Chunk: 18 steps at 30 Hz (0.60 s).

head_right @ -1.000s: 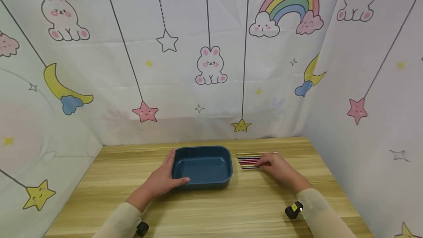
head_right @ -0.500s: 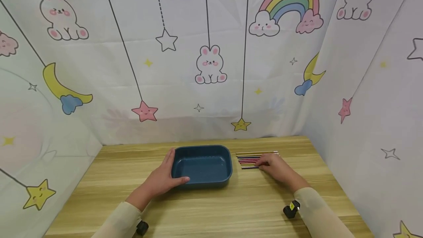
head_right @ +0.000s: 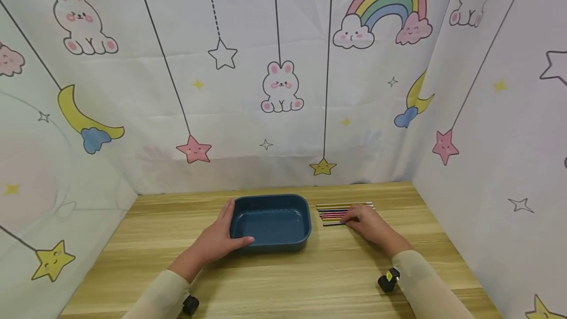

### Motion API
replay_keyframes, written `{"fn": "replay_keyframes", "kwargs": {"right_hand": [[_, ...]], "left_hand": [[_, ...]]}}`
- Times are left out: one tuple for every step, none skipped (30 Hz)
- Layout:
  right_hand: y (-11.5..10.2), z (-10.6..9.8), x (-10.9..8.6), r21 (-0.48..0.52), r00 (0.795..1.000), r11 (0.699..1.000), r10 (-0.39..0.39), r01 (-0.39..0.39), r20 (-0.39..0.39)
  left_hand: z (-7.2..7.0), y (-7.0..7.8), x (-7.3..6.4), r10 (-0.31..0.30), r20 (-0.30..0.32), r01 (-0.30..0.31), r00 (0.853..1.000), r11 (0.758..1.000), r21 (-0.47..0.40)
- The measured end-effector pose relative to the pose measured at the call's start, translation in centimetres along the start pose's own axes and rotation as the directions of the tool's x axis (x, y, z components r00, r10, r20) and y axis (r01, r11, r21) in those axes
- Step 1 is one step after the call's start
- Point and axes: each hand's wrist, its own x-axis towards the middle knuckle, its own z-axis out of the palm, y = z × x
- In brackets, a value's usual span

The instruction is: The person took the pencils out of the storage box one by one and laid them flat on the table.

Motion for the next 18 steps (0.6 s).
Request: {"fn": "replay_keyframes", "kwargs": {"right_hand": [[0.05, -0.01, 0.02, -0.006, 1.000, 1.000, -0.006, 0.006, -0.003], [0.08, -0.04, 0.04, -0.012, 1.000, 1.000, -0.006, 0.006, -0.006], [0.16, -0.03, 0.04, -0.017, 1.000, 1.000, -0.007, 0.007, -0.009], [0.21, -0.01, 0.08, -0.020, 1.000, 1.000, -0.006, 0.005, -0.010], [0.24, 0.01, 0.09, -0.026, 1.000, 1.000, -0.003, 0.002, -0.013], [0.28, 0.04, 0.10, -0.032, 1.000, 0.999, 0.001, -0.002, -0.017], [0.28, 0.06, 0.12, -0.035, 1.000, 0.999, 0.009, -0.009, -0.018], [0.28, 0.10, 0.15, -0.040, 1.000, 0.999, 0.016, -0.016, -0.019], [0.27, 0.14, 0.17, -0.042, 1.000, 0.999, 0.022, -0.023, -0.021], [0.22, 0.16, 0.19, -0.046, 0.999, 0.998, 0.030, -0.031, -0.022], [0.17, 0.18, 0.19, -0.044, 0.999, 0.998, 0.039, -0.040, -0.024], [0.13, 0.21, 0.20, -0.041, 0.999, 0.998, 0.045, -0.046, -0.025], [0.09, 0.23, 0.20, -0.037, 0.998, 0.998, 0.050, -0.051, -0.027], [0.05, 0.25, 0.20, -0.034, 0.998, 0.998, 0.054, -0.055, -0.030], [0.01, 0.28, 0.19, -0.031, 0.998, 0.998, 0.059, -0.060, -0.032], [-0.05, 0.30, 0.18, -0.026, 0.997, 0.998, 0.064, -0.065, -0.034], [-0.10, 0.33, 0.17, -0.020, 0.997, 0.997, 0.068, -0.069, -0.036], [-0.13, 0.35, 0.16, -0.012, 0.997, 0.997, 0.073, -0.073, -0.037]], "left_hand": [[0.00, 0.01, 0.02, 0.000, 0.000, 0.000, 1.000, 1.000, 0.000], [0.00, 0.03, 0.03, 0.000, -0.001, 0.000, 1.000, 1.000, 0.001], [-0.01, 0.06, 0.04, 0.001, -0.001, -0.001, 1.000, 1.000, 0.001], [-0.01, 0.08, 0.02, 0.001, -0.002, -0.001, 1.000, 1.000, 0.002], [-0.03, 0.10, 0.00, 0.001, -0.001, -0.001, 1.000, 1.000, 0.002], [-0.04, 0.11, -0.01, 0.001, -0.001, -0.001, 1.000, 1.000, 0.002], [-0.05, 0.13, -0.03, 0.001, -0.002, -0.001, 1.000, 1.000, 0.000], [-0.05, 0.15, -0.05, 0.002, -0.003, -0.002, 1.000, 1.000, -0.001], [-0.06, 0.16, -0.06, 0.002, -0.003, -0.002, 1.000, 1.000, -0.001], [-0.05, 0.16, -0.06, 0.002, -0.004, -0.002, 1.000, 1.000, -0.001], [-0.02, 0.14, -0.05, 0.003, -0.005, -0.003, 1.000, 1.000, -0.001], [0.01, 0.13, -0.04, 0.004, -0.007, -0.004, 1.000, 1.000, -0.001], [0.03, 0.12, -0.04, 0.005, -0.009, -0.005, 1.000, 1.000, -0.001], [0.05, 0.10, -0.03, 0.006, -0.010, -0.006, 1.000, 1.000, 0.000], [0.07, 0.09, -0.02, 0.007, -0.010, -0.007, 1.000, 1.000, 0.002], [0.07, 0.07, -0.01, 0.008, -0.011, -0.008, 1.000, 1.000, 0.002], [0.06, 0.06, -0.01, 0.010, -0.013, -0.009, 1.000, 1.000, 0.003], [0.04, 0.05, -0.02, 0.011, -0.014, -0.011, 1.000, 1.000, 0.002]]}}
